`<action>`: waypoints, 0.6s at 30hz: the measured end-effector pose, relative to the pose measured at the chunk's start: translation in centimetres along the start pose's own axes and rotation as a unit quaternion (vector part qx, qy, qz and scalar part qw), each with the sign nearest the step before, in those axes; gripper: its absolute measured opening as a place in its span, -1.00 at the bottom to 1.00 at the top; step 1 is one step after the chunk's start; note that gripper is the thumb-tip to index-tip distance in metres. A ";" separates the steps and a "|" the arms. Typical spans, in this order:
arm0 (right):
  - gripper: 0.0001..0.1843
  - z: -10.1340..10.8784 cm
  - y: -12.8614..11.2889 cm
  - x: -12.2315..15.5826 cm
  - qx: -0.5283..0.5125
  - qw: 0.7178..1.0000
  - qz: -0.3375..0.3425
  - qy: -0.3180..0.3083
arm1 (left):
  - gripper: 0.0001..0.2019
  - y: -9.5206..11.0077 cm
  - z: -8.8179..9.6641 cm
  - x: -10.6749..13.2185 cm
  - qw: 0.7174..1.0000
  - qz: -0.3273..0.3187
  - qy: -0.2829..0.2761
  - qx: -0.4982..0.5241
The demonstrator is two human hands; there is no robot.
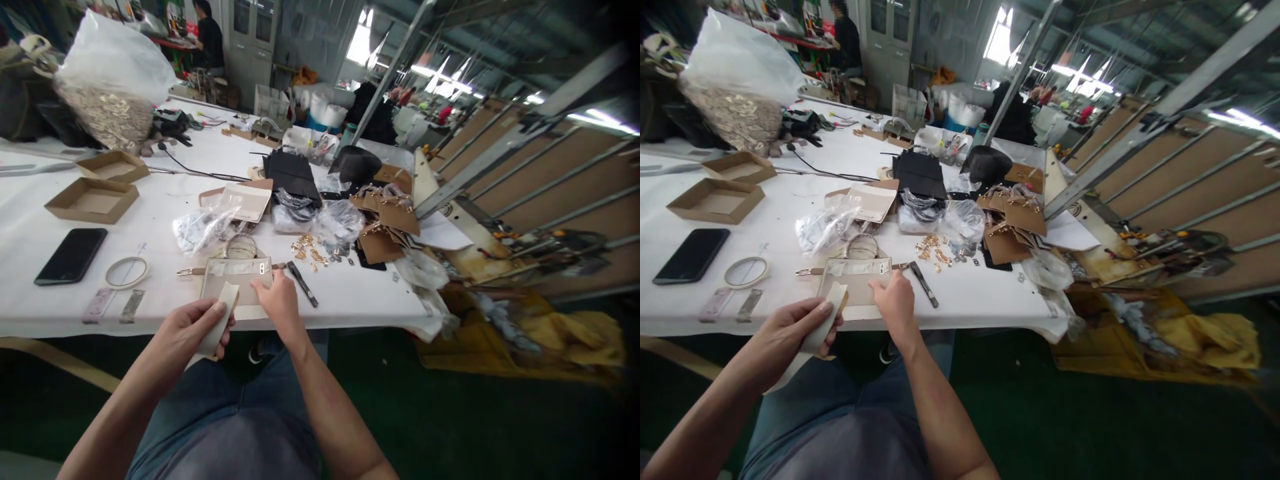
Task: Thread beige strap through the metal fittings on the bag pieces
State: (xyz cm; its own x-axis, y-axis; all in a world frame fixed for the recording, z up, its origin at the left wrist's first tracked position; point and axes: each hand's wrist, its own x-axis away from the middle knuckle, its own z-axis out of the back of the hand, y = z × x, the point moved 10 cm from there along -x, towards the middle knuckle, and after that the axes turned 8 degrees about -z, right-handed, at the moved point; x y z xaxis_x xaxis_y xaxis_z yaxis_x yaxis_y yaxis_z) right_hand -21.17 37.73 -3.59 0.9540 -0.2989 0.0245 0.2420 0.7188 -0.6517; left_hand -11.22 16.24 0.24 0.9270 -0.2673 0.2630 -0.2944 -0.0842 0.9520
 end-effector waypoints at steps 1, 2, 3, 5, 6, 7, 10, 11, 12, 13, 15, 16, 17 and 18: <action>-0.49 -0.2 0.0 0.3 0.005 1.000 0.002 -0.007 | -0.39 0.0 -0.9 -0.3 1.000 0.006 -0.013 0.003; -0.51 -0.2 0.0 0.5 0.007 1.000 0.008 -0.017 | -0.38 -0.1 -1.7 -0.5 1.000 0.009 -0.025 0.000; -0.54 0.1 0.1 0.7 0.006 1.000 0.020 -0.023 | -0.37 -0.2 -2.4 -0.7 0.999 0.007 -0.036 -0.010; -0.65 2.0 0.1 0.9 -0.013 0.998 0.053 -0.006 | -0.36 -0.5 -3.3 -1.2 0.998 -0.007 -0.045 -0.046; -0.70 3.4 0.0 1.0 -0.037 0.997 0.073 0.013 | -0.36 -0.6 -3.5 -1.4 0.996 -0.018 -0.045 -0.069; -0.72 4.9 -0.2 1.1 -0.072 0.993 0.094 0.025 | -0.37 -0.7 -3.5 -1.6 0.994 -0.031 -0.041 -0.092; -0.58 7.3 -1.3 2.0 -0.202 0.967 0.144 -0.056 | -0.41 -0.4 -3.1 -2.6 0.983 -0.092 -0.020 -0.157; -0.52 7.2 -1.9 2.6 -0.232 0.954 0.153 -0.111 | -0.42 -0.2 -2.9 -2.9 0.978 -0.115 -0.010 -0.175; -0.48 6.9 -2.4 3.2 -0.251 0.942 0.157 -0.161 | -0.43 -0.1 -2.6 -3.2 0.973 -0.133 0.000 -0.189; -0.48 6.5 -2.8 3.9 -0.261 0.932 0.157 -0.198 | -0.44 0.0 -2.5 -3.4 0.969 -0.146 0.010 -0.199; -0.48 5.6 -3.0 4.9 -0.275 0.922 0.147 -0.230 | -0.46 0.1 -2.1 -3.7 0.965 -0.156 0.031 -0.208; -0.46 5.1 -2.9 5.2 -0.288 0.918 0.136 -0.235 | -0.46 0.1 -2.1 -3.7 0.964 -0.160 0.040 -0.209; -0.43 4.6 -2.6 5.4 -0.307 0.914 0.120 -0.238 | -0.47 0.3 -2.1 -3.7 0.963 -0.164 0.045 -0.207; -0.42 4.0 -2.4 5.5 -0.327 0.907 0.104 -0.244 | -0.48 0.5 -2.2 -3.5 0.963 -0.170 0.049 -0.203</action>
State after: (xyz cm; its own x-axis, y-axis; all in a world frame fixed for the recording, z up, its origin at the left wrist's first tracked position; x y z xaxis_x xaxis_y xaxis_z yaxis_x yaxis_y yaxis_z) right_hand -15.82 36.87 1.10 0.9704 0.2287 0.0781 0.0431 0.1543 -0.9871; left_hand -14.11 19.22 0.12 0.9773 -0.1961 -0.0803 0.1267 0.2369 0.9632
